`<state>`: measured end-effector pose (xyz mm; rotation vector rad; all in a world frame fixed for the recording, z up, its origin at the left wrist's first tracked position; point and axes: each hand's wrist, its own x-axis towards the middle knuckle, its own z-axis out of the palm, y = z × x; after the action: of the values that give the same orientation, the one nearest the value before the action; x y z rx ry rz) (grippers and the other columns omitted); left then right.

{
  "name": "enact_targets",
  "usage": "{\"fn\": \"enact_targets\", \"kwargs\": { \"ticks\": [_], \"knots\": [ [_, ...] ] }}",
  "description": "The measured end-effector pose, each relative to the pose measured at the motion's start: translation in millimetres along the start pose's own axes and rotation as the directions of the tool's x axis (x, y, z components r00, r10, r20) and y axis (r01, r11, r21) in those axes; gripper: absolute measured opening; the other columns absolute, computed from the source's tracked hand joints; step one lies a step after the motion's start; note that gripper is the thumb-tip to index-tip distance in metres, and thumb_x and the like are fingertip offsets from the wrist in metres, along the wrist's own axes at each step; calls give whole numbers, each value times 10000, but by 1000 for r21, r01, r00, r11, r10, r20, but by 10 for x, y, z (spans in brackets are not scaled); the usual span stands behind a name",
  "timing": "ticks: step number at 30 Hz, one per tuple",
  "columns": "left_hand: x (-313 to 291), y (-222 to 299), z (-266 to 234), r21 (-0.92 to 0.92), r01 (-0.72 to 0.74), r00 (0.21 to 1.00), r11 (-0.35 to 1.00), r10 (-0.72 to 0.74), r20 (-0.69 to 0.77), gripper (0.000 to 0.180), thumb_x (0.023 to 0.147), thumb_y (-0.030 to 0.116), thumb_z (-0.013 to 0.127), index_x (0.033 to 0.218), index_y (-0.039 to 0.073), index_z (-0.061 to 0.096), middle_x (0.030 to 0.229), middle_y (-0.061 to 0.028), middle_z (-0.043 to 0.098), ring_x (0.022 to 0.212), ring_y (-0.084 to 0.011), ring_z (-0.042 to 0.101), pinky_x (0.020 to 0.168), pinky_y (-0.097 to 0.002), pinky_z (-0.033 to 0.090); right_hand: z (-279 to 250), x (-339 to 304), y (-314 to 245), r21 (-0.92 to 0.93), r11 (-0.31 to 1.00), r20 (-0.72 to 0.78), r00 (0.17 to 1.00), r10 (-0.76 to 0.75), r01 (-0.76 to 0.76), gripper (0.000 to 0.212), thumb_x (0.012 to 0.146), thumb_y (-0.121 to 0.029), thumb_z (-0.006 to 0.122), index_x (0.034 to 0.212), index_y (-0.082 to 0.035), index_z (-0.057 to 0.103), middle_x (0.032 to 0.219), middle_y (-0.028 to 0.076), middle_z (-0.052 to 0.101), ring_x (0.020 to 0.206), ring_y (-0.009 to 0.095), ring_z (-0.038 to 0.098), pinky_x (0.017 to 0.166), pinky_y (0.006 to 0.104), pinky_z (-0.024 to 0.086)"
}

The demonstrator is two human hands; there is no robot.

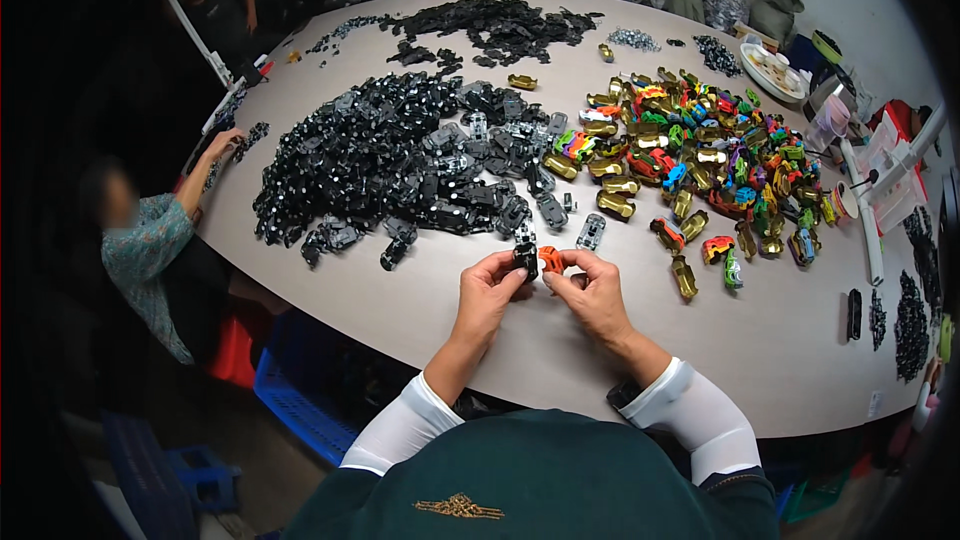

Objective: The person sits at a table and assembles small plastic components by hand. They pick up a black plastic base and a colored plastic cover, fit them together, and place the finished unit on the table. The person repeats this process with various colored covers and black bases throughout the clip.

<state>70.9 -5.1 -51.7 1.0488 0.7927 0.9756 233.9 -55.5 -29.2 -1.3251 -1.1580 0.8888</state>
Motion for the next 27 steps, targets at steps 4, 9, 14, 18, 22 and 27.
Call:
{"fn": "enact_targets", "kwargs": {
  "ticks": [4, 9, 14, 18, 22, 27],
  "knots": [
    [-15, 90, 92, -56, 30, 999, 998, -31, -10, 236, 883, -28, 568, 1118, -54, 566, 1014, -101, 650, 868, -146, 650, 714, -293, 603, 13, -31, -26, -97, 991, -39, 994, -100, 96, 209, 752, -58, 709, 939, 29, 669, 798, 19, 618, 489, 12, 383, 429, 201, 310],
    [-10, 51, 101, -55, 43, 999, 998, -44, -17, 258, 875, -31, 580, 1132, -36, 559, 998, -90, 646, 842, -138, 649, 705, -289, 604, -33, 14, -13, -44, 999, -63, 998, -28, 26, 203, 755, -56, 701, 935, 32, 667, 795, 27, 616, 483, 10, 372, 427, 204, 299],
    [-18, 23, 67, -30, 32, 999, 999, -33, -12, 279, 871, -38, 583, 1148, -21, 556, 978, -70, 641, 828, -113, 645, 682, -269, 595, -36, 39, 14, -25, 999, -69, 997, -45, 43, 218, 753, -67, 707, 946, 26, 665, 782, 29, 601, 488, 28, 390, 440, 210, 322],
    [-41, 28, 109, 82, -36, 999, 996, 39, -31, 284, 862, -50, 586, 1146, -37, 572, 961, -60, 648, 806, -99, 647, 674, -239, 570, 9, -18, -84, -200, 962, -28, 981, -193, 184, 239, 743, -76, 715, 961, 8, 664, 773, 47, 586, 500, 73, 436, 460, 236, 368],
    [-70, -4, 123, 340, -202, 977, 919, 215, -1, 300, 848, -64, 584, 1148, -48, 596, 941, -68, 657, 782, -113, 655, 665, -224, 550, 33, -34, -123, -276, 935, -10, 972, -233, 221, 234, 736, -86, 718, 946, 0, 661, 773, 79, 590, 515, 130, 487, 479, 270, 408],
    [-136, 189, 197, 612, -385, 910, 691, 393, 129, 380, 806, -85, 587, 1180, -20, 603, 938, -92, 664, 803, -148, 663, 675, -234, 548, 16, -32, -105, -308, 920, 7, 968, -251, 240, 225, 735, -93, 710, 934, 2, 660, 754, 91, 582, 531, 162, 508, 493, 291, 424]
  ]
}}
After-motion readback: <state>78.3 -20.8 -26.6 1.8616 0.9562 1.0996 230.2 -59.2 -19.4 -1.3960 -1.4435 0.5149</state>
